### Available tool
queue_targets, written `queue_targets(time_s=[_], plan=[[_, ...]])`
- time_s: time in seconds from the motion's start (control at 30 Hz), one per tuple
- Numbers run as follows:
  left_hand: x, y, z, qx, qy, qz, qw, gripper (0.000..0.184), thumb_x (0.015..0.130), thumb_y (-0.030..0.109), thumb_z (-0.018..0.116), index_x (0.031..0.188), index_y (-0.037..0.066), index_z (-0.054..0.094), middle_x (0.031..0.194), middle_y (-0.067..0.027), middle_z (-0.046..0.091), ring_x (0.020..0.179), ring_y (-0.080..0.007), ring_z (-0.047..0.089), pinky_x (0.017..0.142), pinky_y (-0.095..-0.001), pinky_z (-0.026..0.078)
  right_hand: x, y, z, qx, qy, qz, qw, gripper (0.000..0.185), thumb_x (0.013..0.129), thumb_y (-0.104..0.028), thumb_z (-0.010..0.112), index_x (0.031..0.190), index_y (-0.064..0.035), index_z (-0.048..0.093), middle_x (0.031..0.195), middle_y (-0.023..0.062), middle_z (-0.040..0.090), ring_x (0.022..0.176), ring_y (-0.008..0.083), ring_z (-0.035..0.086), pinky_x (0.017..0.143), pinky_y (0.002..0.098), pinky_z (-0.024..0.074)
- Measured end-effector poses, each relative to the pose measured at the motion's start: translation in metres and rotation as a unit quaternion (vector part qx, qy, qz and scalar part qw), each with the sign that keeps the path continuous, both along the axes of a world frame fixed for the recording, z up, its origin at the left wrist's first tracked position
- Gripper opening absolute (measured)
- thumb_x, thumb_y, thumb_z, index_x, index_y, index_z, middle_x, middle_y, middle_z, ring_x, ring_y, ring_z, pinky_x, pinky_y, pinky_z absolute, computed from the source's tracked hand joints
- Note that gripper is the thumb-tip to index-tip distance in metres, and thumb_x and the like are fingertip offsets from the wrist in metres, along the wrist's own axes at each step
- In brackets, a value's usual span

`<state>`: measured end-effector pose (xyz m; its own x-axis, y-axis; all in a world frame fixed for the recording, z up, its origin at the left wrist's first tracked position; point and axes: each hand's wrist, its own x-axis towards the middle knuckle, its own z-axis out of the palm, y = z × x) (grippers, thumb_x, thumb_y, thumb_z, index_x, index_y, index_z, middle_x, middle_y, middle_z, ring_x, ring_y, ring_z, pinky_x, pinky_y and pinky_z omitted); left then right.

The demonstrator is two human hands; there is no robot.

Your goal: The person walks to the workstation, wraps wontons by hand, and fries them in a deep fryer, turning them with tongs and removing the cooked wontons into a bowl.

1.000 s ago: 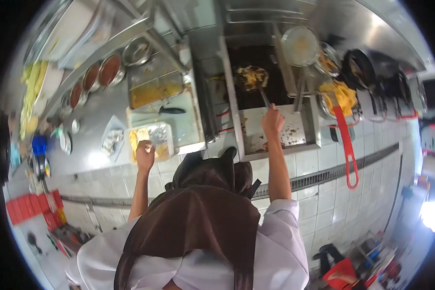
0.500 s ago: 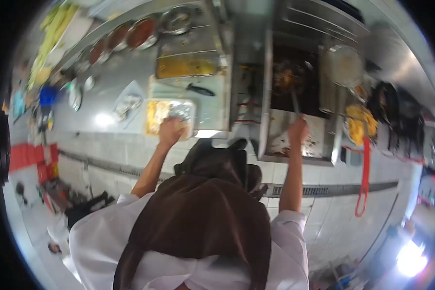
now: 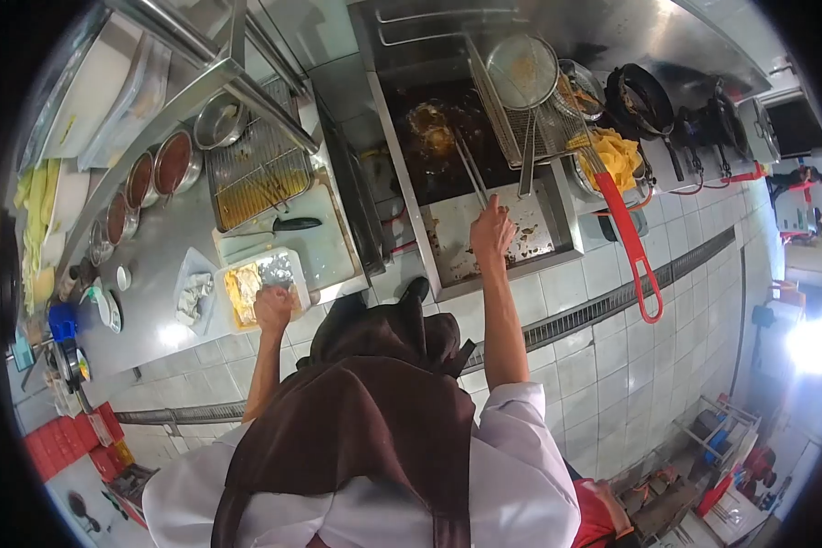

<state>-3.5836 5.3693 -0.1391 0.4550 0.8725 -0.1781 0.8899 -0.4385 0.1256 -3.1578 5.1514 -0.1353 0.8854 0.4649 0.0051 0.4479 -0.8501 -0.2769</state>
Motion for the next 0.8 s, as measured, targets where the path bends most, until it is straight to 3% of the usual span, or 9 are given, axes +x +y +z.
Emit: queue_targets(time_s=[0.3, 0.5, 0.57, 0.67, 0.73, 0.8], plan=[[-0.009, 0.001, -0.008, -0.089, -0.116, 0.050, 0.988, 0.017, 0.075, 0.019, 0.067, 0.085, 0.004, 0.067, 0.083, -0.0137, 0.069, 0.076, -0.0293, 0.067, 0.070, -0.0387, 0.052, -0.004, -0.008, 0.005, 0.022, 0.053, -0.049, 0.997, 0.030, 0.081, -0.010, 0.062, 0.107, 0.0003, 0.051, 0.086, 0.0250, 0.064, 0.080, 0.0417, 0.064, 0.067, 0.0505, 0.0483], [-0.015, 0.010, -0.006, -0.149, -0.161, 0.061, 0.974, 0.017, 0.077, 0.015, 0.067, 0.086, 0.001, 0.068, 0.081, -0.0149, 0.069, 0.075, -0.0269, 0.067, 0.069, -0.0352, 0.051, 0.002, -0.030, -0.029, 0.148, 0.102, -0.051, 0.982, 0.031, 0.083, -0.009, 0.060, 0.110, 0.0029, 0.048, 0.086, 0.0270, 0.064, 0.084, 0.0458, 0.062, 0.069, 0.0522, 0.0469], [-0.018, 0.015, -0.008, -0.161, -0.195, 0.054, 0.966, 0.016, 0.077, 0.014, 0.066, 0.084, 0.000, 0.067, 0.079, -0.0151, 0.068, 0.074, -0.0261, 0.067, 0.069, -0.0346, 0.051, 0.005, -0.035, -0.035, 0.163, 0.135, 0.000, 0.977, 0.035, 0.085, -0.009, 0.059, 0.114, 0.0046, 0.044, 0.088, 0.0264, 0.064, 0.084, 0.0457, 0.062, 0.071, 0.0523, 0.0480], [-0.022, 0.020, -0.012, -0.141, -0.211, 0.034, 0.967, 0.016, 0.081, 0.012, 0.065, 0.087, -0.002, 0.066, 0.079, -0.0144, 0.068, 0.071, -0.0204, 0.065, 0.068, -0.0317, 0.049, 0.007, -0.033, -0.027, 0.083, 0.141, 0.007, 0.986, 0.035, 0.085, -0.008, 0.058, 0.114, 0.0054, 0.044, 0.088, 0.0273, 0.063, 0.084, 0.0453, 0.062, 0.072, 0.0519, 0.0489], [-0.023, 0.021, -0.014, -0.189, -0.311, 0.073, 0.928, 0.014, 0.084, 0.010, 0.061, 0.088, -0.003, 0.064, 0.077, -0.0119, 0.067, 0.069, -0.0148, 0.061, 0.067, -0.0293, 0.047, 0.004, -0.023, -0.008, 0.056, 0.131, 0.006, 0.990, 0.037, 0.084, -0.007, 0.058, 0.116, 0.0053, 0.044, 0.088, 0.0269, 0.063, 0.085, 0.0443, 0.063, 0.072, 0.0509, 0.0496], [-0.024, 0.021, -0.018, -0.189, -0.330, 0.069, 0.922, 0.014, 0.086, 0.010, 0.060, 0.089, -0.004, 0.062, 0.075, -0.0093, 0.064, 0.068, -0.0128, 0.058, 0.065, -0.0282, 0.046, 0.006, -0.014, 0.001, 0.030, 0.120, 0.007, 0.992, 0.040, 0.083, -0.006, 0.058, 0.119, 0.0053, 0.044, 0.088, 0.0265, 0.064, 0.085, 0.0433, 0.063, 0.072, 0.0499, 0.0504]])
